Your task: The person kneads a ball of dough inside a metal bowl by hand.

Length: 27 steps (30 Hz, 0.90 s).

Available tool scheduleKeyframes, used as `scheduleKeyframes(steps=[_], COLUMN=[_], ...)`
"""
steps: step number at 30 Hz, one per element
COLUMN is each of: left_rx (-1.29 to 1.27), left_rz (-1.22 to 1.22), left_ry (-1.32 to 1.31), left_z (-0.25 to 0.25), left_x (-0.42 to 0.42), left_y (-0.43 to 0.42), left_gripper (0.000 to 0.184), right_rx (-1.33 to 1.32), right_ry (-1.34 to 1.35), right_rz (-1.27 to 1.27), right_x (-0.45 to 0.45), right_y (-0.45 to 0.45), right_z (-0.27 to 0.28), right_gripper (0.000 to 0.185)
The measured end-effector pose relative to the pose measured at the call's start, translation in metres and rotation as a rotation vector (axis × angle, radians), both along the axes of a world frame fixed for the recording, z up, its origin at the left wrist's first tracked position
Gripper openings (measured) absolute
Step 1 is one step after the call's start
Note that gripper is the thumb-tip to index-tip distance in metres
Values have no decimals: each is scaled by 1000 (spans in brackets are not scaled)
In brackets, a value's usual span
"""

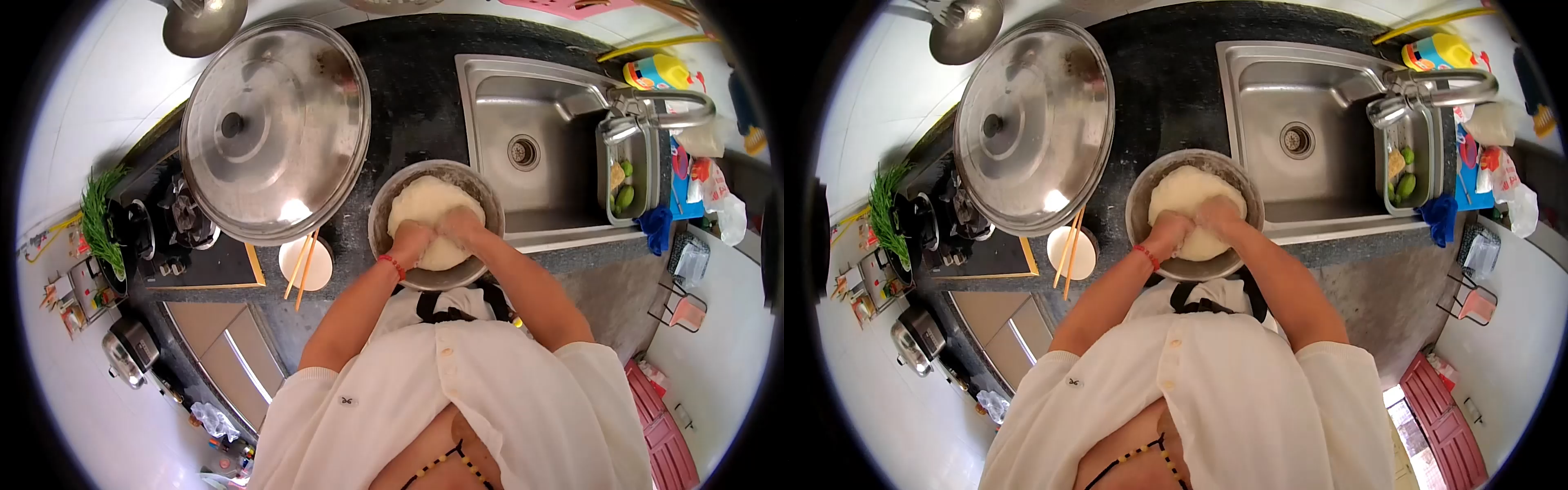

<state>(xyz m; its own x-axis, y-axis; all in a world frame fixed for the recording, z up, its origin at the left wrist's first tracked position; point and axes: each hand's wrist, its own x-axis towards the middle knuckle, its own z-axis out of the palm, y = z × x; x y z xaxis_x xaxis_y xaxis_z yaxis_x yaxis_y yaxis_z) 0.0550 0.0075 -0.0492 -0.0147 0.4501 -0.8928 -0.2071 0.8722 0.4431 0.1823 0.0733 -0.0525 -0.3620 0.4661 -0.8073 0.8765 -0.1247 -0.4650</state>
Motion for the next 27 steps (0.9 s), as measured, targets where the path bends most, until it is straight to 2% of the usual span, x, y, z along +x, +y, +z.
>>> scheduleKeyframes(steps=[3, 6, 9, 10, 12, 13, 16, 18, 19, 21, 22, 27], left_rx=[23, 1, 30, 59, 80, 90, 523, 848, 1011, 1099, 1142, 973], left_rz=[3, -59, -41, -15, -140, -207, -609, -649, -656, -742, -783, -858], left_ry=[63, 91, 120, 133, 131, 131, 661, 985, 1142, 1214, 1251, 1198], left_z=[2, 7, 11, 10, -3, -6, 10, 33, 40, 13, 7, 2], left_x=[6, 3, 5, 6, 1, -1, 1, -5, -7, -12, -13, -4], left_y=[-3, 8, 9, 9, 5, 1, -14, -8, -5, 8, 15, 23], left_gripper=[13, 15, 17, 18, 21, 25, 22, 26, 31, 41, 46, 51], right_rx=[-347, -342, -315, -256, -154, 45, 586, 851, 908, 1026, 1037, 1011], right_ry=[-23, 52, -142, -68, 71, 69, 100, 149, 165, 197, 168, 58], right_rz=[-434, -75, -252, -230, -182, -174, -142, -77, -33, 56, 39, 42], right_x=[-5, -12, -25, -21, -7, -5, 0, 12, 16, 20, 17, 7], right_y=[13, 31, 35, 35, 20, 8, -22, -37, -40, -47, -48, -51], right_z=[-9, -11, 6, 0, -8, -5, 23, 52, 46, 22, 14, 1], right_gripper=[11, 11, 12, 12, 13, 16, 26, 38, 44, 59, 58, 62])
